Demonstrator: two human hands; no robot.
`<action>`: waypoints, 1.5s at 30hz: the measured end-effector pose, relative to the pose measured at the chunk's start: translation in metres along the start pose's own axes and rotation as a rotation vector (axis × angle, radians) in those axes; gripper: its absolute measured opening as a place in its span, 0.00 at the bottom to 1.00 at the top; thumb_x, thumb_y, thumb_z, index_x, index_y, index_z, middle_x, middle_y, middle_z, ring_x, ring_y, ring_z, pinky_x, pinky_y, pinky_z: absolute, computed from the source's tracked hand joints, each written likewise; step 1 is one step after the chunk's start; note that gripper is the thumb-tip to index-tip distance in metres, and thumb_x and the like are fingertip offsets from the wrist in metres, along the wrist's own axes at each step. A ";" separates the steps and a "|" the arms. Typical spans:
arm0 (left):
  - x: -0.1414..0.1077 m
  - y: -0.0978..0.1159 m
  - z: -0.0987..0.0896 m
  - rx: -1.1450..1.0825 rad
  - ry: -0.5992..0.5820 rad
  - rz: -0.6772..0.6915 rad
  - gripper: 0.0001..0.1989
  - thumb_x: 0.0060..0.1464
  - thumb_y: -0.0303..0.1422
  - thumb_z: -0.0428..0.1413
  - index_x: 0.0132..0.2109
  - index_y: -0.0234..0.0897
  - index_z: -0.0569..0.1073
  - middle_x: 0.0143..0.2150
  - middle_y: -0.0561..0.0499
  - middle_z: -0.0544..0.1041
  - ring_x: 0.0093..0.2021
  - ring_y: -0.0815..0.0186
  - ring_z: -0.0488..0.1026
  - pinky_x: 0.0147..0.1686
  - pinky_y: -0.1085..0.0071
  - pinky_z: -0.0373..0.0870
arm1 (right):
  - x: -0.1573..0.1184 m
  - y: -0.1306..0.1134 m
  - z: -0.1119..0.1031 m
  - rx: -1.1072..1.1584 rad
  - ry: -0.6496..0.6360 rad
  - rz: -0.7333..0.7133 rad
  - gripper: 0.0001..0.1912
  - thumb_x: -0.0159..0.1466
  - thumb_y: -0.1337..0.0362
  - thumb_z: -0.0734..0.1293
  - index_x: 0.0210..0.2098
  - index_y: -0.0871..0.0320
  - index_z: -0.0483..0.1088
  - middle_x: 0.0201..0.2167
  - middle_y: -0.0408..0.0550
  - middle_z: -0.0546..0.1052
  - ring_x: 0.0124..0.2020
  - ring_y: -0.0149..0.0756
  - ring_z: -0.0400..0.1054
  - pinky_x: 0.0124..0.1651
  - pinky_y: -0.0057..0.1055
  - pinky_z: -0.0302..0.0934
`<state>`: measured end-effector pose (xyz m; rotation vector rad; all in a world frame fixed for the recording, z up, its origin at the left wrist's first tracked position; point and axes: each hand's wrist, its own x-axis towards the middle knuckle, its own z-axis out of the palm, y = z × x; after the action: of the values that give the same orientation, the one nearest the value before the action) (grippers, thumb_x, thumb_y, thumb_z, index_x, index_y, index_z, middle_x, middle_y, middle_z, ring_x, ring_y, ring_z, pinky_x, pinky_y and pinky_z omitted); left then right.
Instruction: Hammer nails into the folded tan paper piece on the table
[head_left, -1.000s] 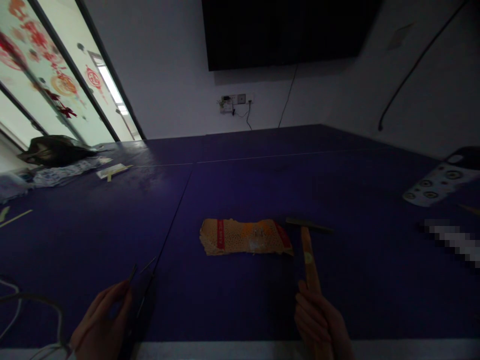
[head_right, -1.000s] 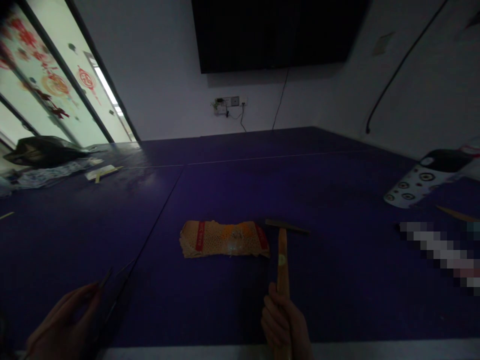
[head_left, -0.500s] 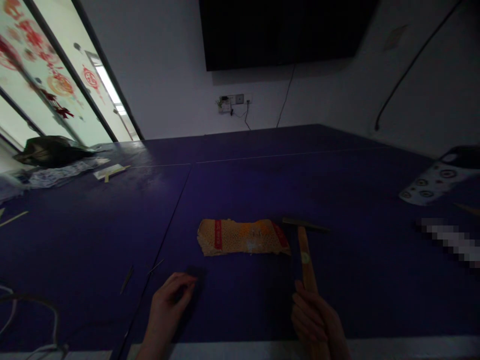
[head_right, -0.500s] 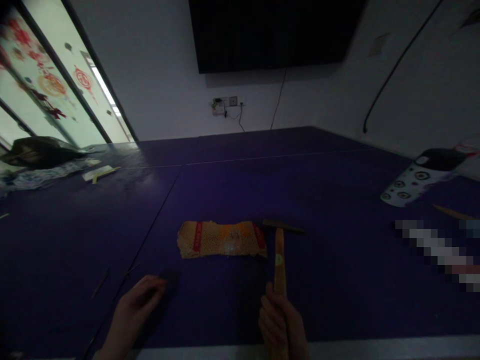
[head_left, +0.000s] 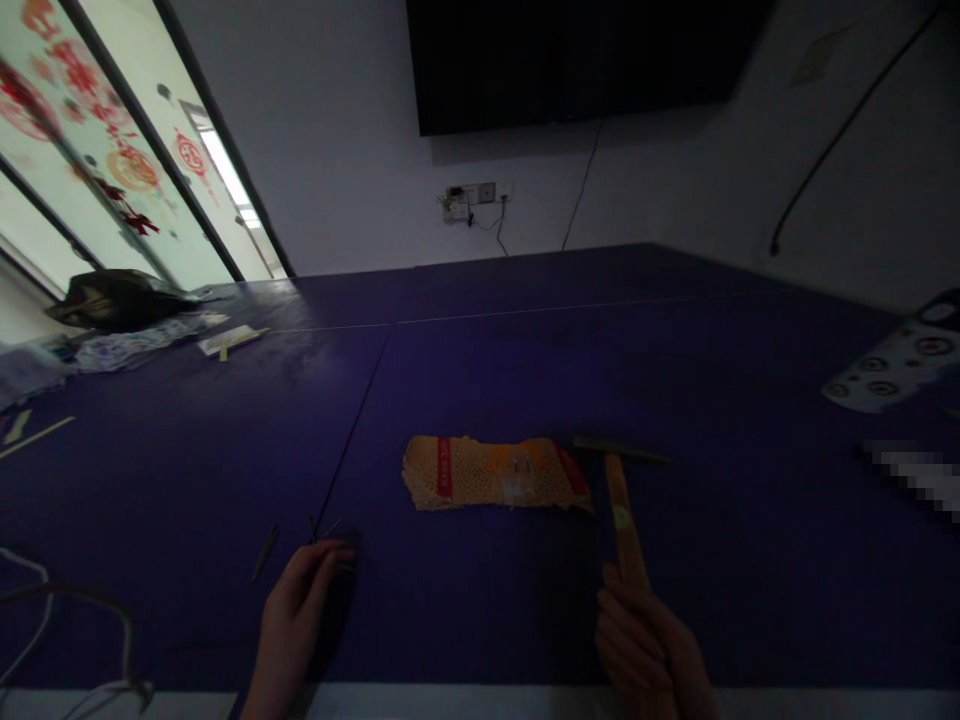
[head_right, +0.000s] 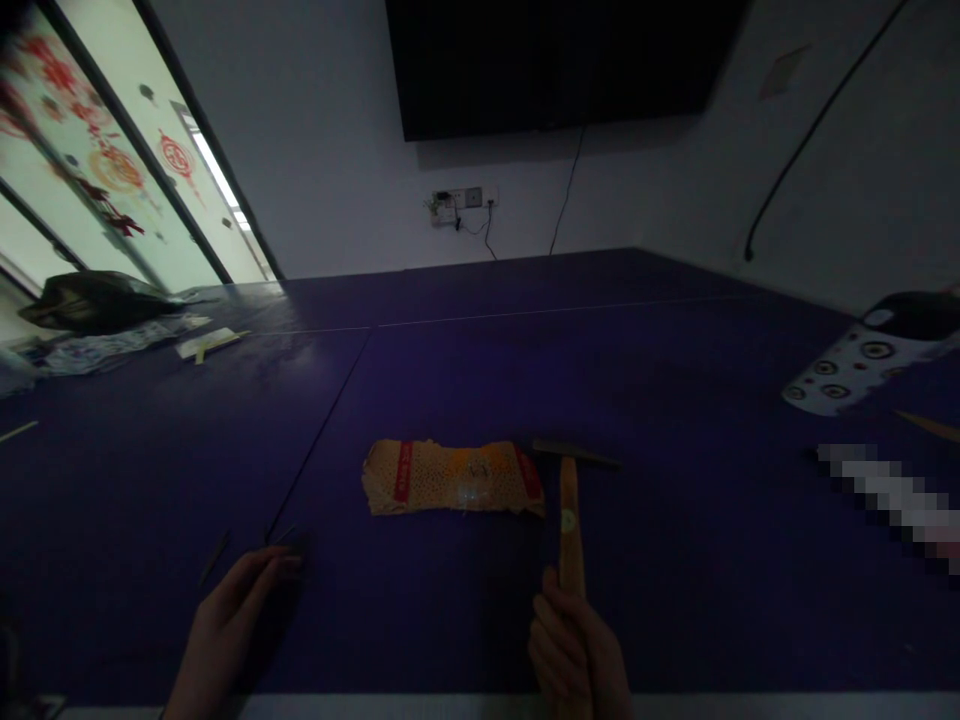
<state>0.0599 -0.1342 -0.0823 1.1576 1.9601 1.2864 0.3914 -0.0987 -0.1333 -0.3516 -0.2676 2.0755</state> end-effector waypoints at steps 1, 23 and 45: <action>-0.001 0.001 0.001 -0.070 0.008 -0.038 0.19 0.40 0.46 0.55 0.34 0.35 0.72 0.30 0.48 0.76 0.33 0.60 0.73 0.37 0.65 0.70 | 0.000 -0.001 0.000 -0.005 0.002 -0.001 0.12 0.56 0.67 0.64 0.17 0.58 0.64 0.06 0.29 0.48 0.06 0.18 0.30 0.07 0.15 0.46; -0.009 0.063 0.014 -1.639 0.075 -0.998 0.16 0.62 0.30 0.35 0.51 0.29 0.60 0.33 0.46 0.72 0.27 0.74 0.74 0.25 0.84 0.73 | 0.000 0.001 0.006 -0.036 0.053 -0.017 0.11 0.55 0.66 0.66 0.17 0.59 0.65 0.07 0.29 0.48 0.07 0.17 0.30 0.07 0.15 0.46; -0.029 0.046 0.064 -1.023 -0.335 -0.729 0.09 0.47 0.19 0.52 0.37 0.29 0.69 0.30 0.48 0.72 0.28 0.71 0.72 0.30 0.77 0.69 | 0.001 -0.002 0.005 -0.037 -0.022 0.050 0.14 0.56 0.64 0.65 0.16 0.58 0.63 0.07 0.29 0.50 0.06 0.18 0.31 0.08 0.16 0.49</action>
<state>0.1417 -0.1207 -0.0676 0.1004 1.0178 1.2722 0.3902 -0.0971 -0.1279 -0.3611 -0.3143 2.1267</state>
